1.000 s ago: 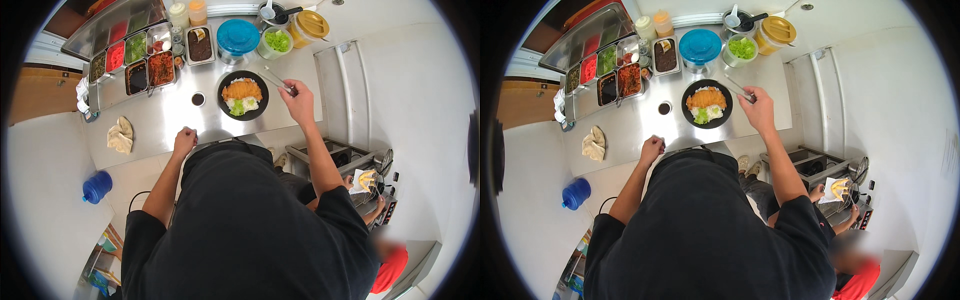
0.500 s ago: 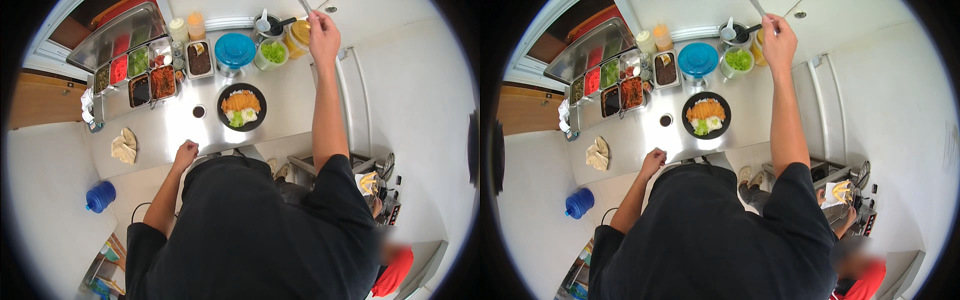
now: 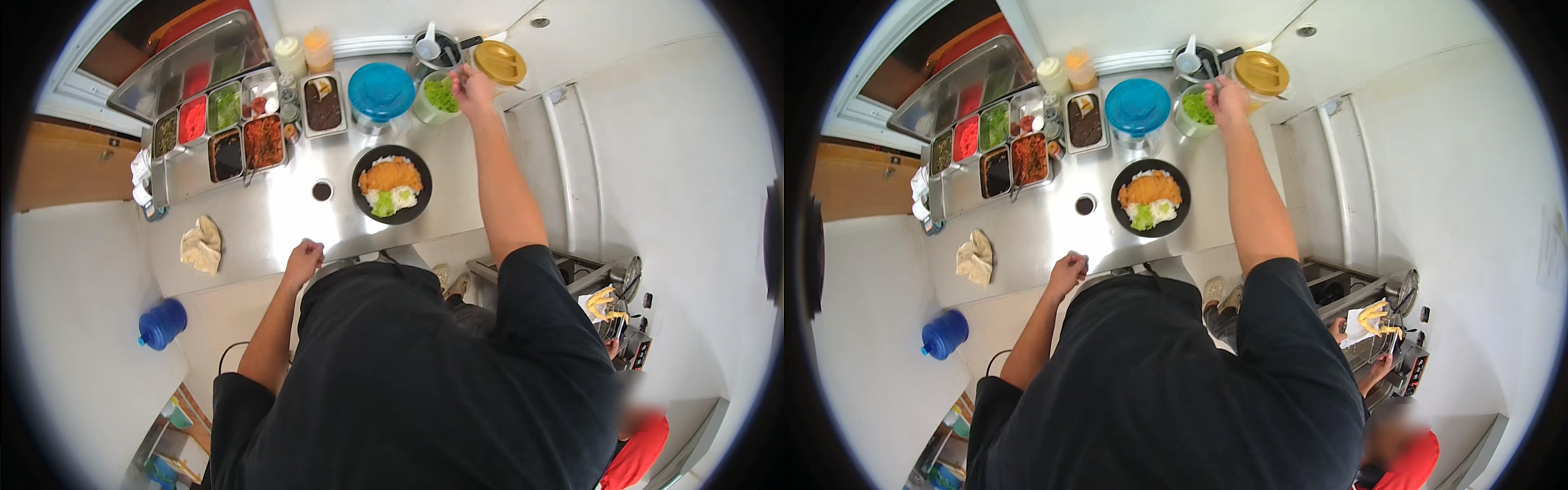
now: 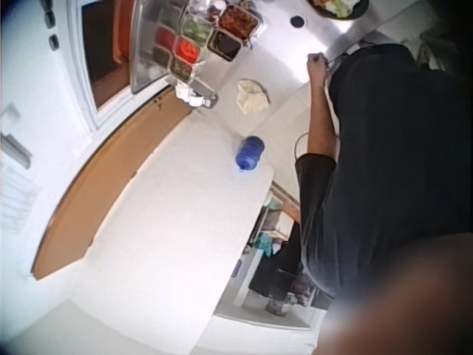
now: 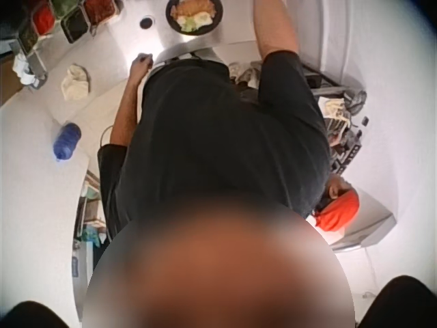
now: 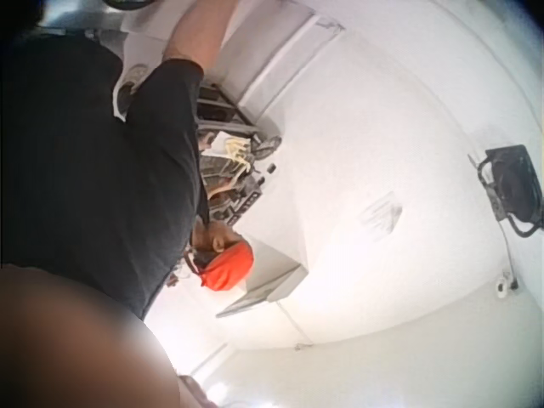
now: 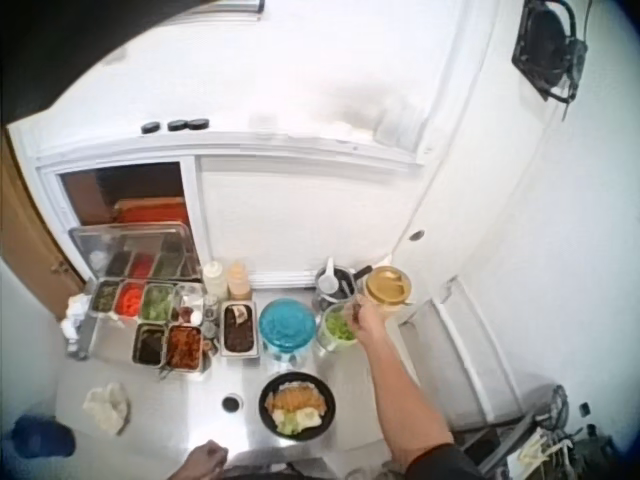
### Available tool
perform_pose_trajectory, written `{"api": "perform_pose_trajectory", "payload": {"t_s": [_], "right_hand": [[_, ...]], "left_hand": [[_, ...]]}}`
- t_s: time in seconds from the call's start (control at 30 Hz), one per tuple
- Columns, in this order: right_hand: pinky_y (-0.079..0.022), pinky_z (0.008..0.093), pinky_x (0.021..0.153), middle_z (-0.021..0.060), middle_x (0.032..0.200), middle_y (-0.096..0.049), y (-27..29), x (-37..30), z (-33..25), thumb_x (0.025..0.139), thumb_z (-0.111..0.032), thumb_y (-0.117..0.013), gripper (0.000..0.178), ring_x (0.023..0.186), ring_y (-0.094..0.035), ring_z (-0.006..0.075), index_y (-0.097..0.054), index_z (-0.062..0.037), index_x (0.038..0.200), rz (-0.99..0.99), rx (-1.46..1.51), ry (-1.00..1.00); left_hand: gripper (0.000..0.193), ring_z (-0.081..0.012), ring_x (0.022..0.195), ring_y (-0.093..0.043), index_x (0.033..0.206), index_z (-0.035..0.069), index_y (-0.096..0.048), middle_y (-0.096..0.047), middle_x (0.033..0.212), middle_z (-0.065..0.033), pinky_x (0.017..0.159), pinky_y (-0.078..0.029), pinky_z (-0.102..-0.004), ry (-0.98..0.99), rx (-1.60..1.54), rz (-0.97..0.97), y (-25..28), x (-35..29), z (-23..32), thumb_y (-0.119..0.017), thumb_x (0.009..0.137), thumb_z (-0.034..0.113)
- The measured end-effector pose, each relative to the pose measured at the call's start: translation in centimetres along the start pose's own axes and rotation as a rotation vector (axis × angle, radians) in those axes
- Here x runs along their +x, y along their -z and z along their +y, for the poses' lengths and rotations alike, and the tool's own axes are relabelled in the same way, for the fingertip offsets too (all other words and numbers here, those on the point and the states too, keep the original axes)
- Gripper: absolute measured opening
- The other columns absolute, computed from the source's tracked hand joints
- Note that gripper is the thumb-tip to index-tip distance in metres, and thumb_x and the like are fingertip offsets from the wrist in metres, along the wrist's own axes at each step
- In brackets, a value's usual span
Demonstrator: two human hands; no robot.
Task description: The person assembles a rice bowl by adding fried chicken, lettuce, and a yellow sauce using tongs and a spoon. The person also handles a paper towel and a container lid during the process.
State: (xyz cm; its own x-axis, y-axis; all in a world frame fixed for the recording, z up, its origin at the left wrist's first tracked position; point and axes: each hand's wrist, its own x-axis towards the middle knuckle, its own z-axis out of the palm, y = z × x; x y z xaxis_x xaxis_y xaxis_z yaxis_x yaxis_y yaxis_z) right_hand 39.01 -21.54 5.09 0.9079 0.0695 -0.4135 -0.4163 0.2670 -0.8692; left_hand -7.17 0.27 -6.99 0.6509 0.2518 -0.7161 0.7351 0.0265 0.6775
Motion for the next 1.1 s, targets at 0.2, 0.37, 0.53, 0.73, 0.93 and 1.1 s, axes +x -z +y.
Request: {"api": "perform_pose_trajectory", "payload": {"t_s": [0.2, 0.37, 0.53, 0.73, 0.93, 1.1], "right_hand": [[-0.054, 0.0318, 0.067, 0.0106, 0.091, -0.072, 4.7, -14.8, 1.2, 0.089, -0.02, -0.073, 0.04, 0.073, -0.065, 0.0169, -0.064, -0.0006, 0.123, -0.226, -0.97, 0.482], [-0.055, 0.0389, 0.075, 0.0188, 0.093, -0.071, 8.0, -23.8, 7.9, 0.086, -0.015, -0.072, 0.026, 0.08, -0.068, 0.0317, -0.071, 0.0007, 0.107, -0.264, -1.246, 0.389], [-0.055, 0.045, 0.078, 0.0208, 0.094, -0.07, 8.8, -24.7, 11.1, 0.085, -0.011, -0.068, 0.021, 0.084, -0.067, 0.0377, -0.071, 0.0021, 0.101, -0.163, -1.481, 0.586], [-0.055, 0.0452, 0.078, 0.0209, 0.09, -0.07, 8.6, -24.9, 11.6, 0.084, -0.013, -0.068, 0.021, 0.083, -0.068, 0.0384, -0.072, 0.0023, 0.097, -0.156, -1.508, 0.509], [-0.055, 0.0449, 0.078, 0.0213, 0.091, -0.071, 7.3, -24.7, 11.8, 0.084, -0.014, -0.068, 0.02, 0.084, -0.068, 0.0381, -0.072, 0.0022, 0.095, -0.118, -1.505, 0.444], [-0.055, 0.044, 0.078, 0.0206, 0.09, -0.071, 7.2, -25.6, 9.1, 0.084, -0.014, -0.068, 0.02, 0.083, -0.069, 0.0368, -0.072, 0.0013, 0.096, -0.087, -1.409, 0.437]], "left_hand": [[0.017, -0.0129, 0.066, -0.062, 0.102, -0.001, -0.064, -0.065, 0.081, -0.0065, 0.061, -0.051, -0.0266, -0.012, -0.149, 0.05, 0.6, 1.2, -0.1, -0.057, 0.096, 0.013], [0.017, -0.0141, 0.064, -0.063, 0.099, -0.002, -0.064, -0.066, 0.077, -0.0085, 0.058, -0.051, -0.0275, 0.015, -0.047, 0.066, 0.3, 2.3, 0.1, -0.058, 0.096, 0.013], [0.017, -0.0153, 0.066, -0.064, 0.1, -0.003, -0.064, -0.066, 0.08, -0.0095, 0.061, -0.054, -0.0288, 0.024, -0.034, 0.009, 0.9, 2.4, 0.1, -0.057, 0.096, 0.012], [0.015, -0.0108, 0.065, -0.062, 0.105, 0.006, -0.064, -0.066, 0.083, -0.0038, 0.056, -0.049, -0.0253, -0.001, -0.004, -0.031, 1.2, 2.4, 0.0, -0.057, 0.098, 0.017], [0.015, -0.0141, 0.067, -0.063, 0.103, 0.0, -0.064, -0.066, 0.082, -0.0074, 0.061, -0.053, -0.0273, -0.012, -0.045, -0.034, 1.4, 2.3, -0.5, -0.056, 0.097, 0.012], [0.015, -0.0122, 0.064, -0.062, 0.101, 0.004, -0.064, -0.066, 0.081, -0.005, 0.056, -0.05, -0.0262, -0.001, -0.067, -0.016, 1.3, 2.6, -0.5, -0.057, 0.099, 0.016]]}}
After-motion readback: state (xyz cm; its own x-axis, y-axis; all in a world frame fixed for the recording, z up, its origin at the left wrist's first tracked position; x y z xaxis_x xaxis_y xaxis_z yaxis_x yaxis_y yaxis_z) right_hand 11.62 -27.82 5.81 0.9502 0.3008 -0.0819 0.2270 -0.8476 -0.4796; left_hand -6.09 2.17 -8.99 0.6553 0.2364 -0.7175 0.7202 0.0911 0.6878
